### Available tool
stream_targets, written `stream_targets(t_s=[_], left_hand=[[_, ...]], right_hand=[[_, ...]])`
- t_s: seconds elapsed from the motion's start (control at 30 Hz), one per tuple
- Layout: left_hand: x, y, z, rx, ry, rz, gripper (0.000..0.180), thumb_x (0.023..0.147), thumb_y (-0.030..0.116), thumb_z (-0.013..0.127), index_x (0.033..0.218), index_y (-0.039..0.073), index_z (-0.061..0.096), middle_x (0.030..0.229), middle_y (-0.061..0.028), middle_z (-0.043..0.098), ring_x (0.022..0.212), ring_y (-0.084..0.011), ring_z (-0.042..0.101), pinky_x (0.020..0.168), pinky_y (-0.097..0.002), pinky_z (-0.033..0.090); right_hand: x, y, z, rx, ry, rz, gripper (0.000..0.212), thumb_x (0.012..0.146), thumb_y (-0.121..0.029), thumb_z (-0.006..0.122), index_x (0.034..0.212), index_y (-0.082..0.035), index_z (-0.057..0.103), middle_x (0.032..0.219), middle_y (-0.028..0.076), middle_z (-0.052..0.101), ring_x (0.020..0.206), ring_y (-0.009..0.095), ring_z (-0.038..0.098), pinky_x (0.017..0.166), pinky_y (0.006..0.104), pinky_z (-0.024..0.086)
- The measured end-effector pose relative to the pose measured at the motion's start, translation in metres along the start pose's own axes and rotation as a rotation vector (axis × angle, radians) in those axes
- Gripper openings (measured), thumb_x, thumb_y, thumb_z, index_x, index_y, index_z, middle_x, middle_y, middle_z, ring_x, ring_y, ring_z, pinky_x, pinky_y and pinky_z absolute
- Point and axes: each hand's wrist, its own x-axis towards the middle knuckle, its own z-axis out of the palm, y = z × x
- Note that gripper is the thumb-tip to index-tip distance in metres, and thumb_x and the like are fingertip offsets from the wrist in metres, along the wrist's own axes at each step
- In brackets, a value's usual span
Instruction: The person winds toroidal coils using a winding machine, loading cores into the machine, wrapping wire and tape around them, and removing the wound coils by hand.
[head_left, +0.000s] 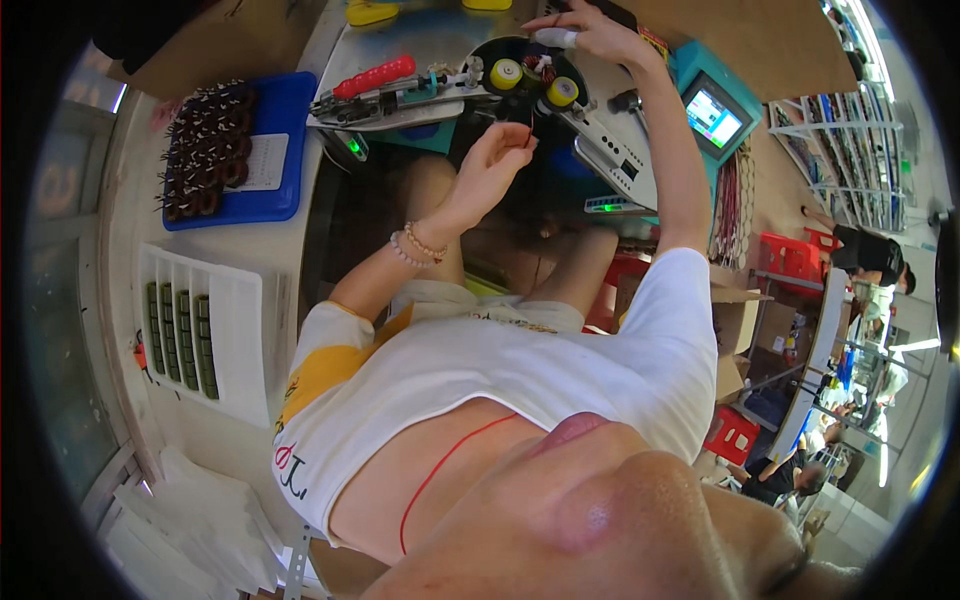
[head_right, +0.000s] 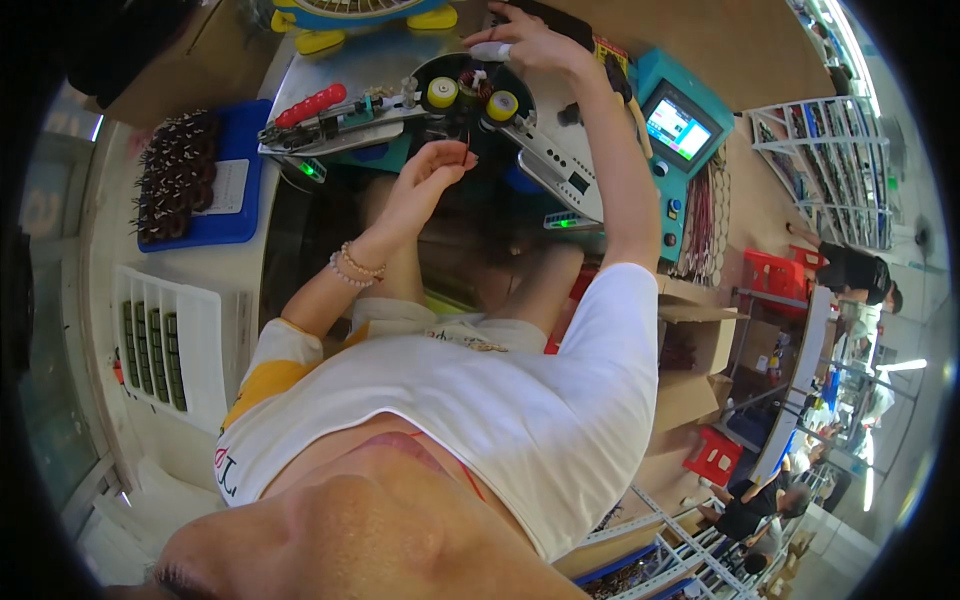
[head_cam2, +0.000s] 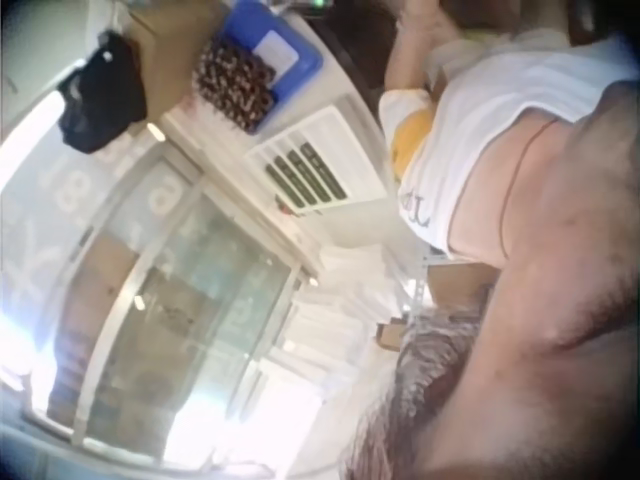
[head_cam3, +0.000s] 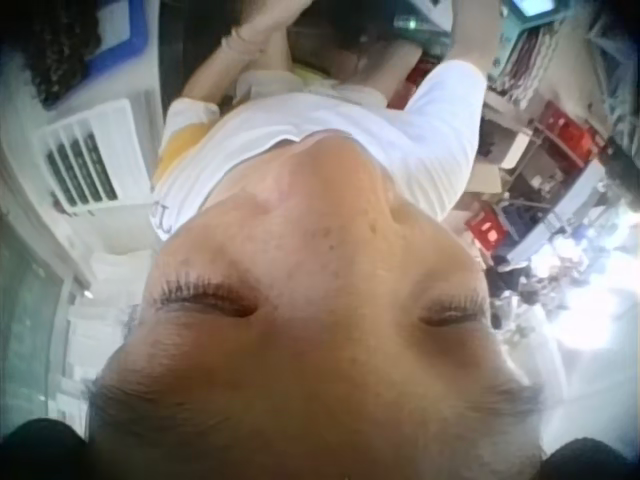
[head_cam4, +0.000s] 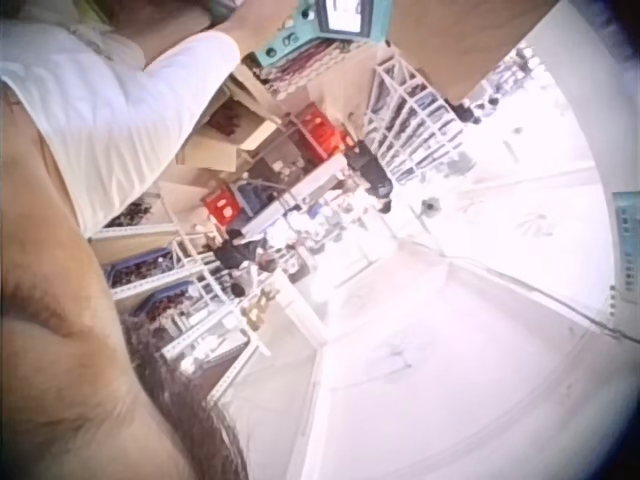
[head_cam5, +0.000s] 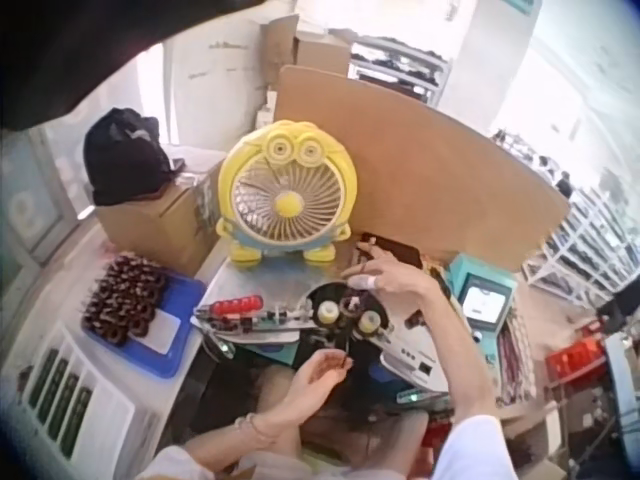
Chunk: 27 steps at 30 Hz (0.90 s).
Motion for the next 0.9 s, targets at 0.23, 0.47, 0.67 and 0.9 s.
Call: stream_targets(t_s=[0.23,0.47,0.67,0.9], left_hand=[[0.031,-0.073,-0.041,0.464,0.121,0.128,0.055,0.089,0.008,0.058,0.141,0.003,0.04,0.135,-0.0194,0.051,0.127,-0.031,0.048,0.106,-0.0382,0.039],[0.069,-0.065,-0.034,0.704,0.055,0.492,0.073,0.079,-0.001,0.058,0.146,0.003,0.031,0.141,-0.0279,0.038,0.136,-0.0461,0.032,0.114,-0.0475,0.027],[0.048,-0.06,-0.042,0.823,-0.002,0.562,0.061,0.074,-0.004,0.056,0.134,-0.001,0.043,0.128,-0.0239,0.053,0.123,-0.0419,0.048,0.105,-0.0437,0.039],[0.031,-0.052,-0.039,0.949,0.052,0.605,0.059,0.073,-0.003,0.056,0.131,-0.002,0.045,0.122,-0.0249,0.055,0.114,-0.0433,0.051,0.1,-0.0459,0.042]], right_hand=[[-0.034,-0.012,-0.034,-0.184,-0.103,0.042,0.046,0.085,-0.039,0.069,0.12,-0.01,0.068,0.135,0.017,0.052,0.125,0.034,0.049,0.105,0.0494,0.035],[-0.106,-0.067,0.094,-0.557,0.286,-0.293,0.057,0.075,0.0,0.062,0.13,-0.014,0.056,0.133,0.005,0.057,0.104,0.024,0.061,0.087,0.0333,0.052],[-0.101,-0.044,0.129,-0.724,0.358,-0.479,0.03,0.079,-0.014,0.062,0.108,-0.009,0.062,0.119,0.006,0.06,0.111,0.023,0.057,0.104,0.0437,0.041],[-0.061,-0.071,0.077,-0.725,0.751,-0.329,0.034,0.073,-0.006,0.066,0.106,-0.014,0.064,0.111,0.006,0.064,0.102,0.024,0.062,0.098,0.0479,0.043]])
